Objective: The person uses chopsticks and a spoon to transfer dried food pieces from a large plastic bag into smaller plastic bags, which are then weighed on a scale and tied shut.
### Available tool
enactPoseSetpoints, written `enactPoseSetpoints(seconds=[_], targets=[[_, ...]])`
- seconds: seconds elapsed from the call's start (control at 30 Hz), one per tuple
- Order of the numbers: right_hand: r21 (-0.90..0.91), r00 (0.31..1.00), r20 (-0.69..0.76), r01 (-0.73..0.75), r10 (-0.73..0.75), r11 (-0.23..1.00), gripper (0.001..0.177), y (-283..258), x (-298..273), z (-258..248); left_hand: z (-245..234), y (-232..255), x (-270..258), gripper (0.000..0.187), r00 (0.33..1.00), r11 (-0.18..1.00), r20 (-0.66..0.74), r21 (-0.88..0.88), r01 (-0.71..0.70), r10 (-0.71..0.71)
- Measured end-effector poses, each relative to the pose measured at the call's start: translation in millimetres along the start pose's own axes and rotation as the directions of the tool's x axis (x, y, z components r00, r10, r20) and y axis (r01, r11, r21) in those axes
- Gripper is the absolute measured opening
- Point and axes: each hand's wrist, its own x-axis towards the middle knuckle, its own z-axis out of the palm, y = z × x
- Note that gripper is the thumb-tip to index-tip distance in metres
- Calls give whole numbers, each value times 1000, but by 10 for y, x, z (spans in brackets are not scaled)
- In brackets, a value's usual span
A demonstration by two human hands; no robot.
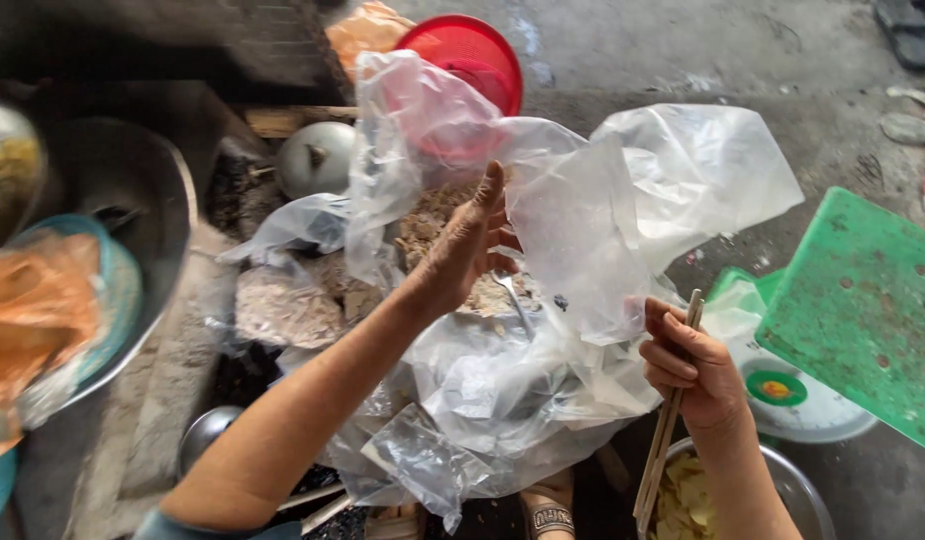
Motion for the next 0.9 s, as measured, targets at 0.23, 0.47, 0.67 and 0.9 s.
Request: enactPoseSetpoints(seconds=[0.23, 0.47, 0.67, 0.9], targets=[[-210, 992, 78, -80, 98, 974, 41, 78, 147, 632, -497, 545, -982, 41, 989, 997, -132, -16, -73, 70], [-760, 992, -23, 61, -121, 647, 38, 273, 303, 1164, -876, 575, -1578, 19, 933, 961, -237, 2, -278, 271], [-938, 959, 78, 164, -273, 307, 19, 272, 385, 1886, -1236, 264, -1930, 18, 921, 964, -298, -17, -266, 249], [-990, 986, 139, 140, -88, 10, 18, 509, 573, 2433, -1316, -353, -2184, 47, 918, 943, -372, -235, -235, 136]])
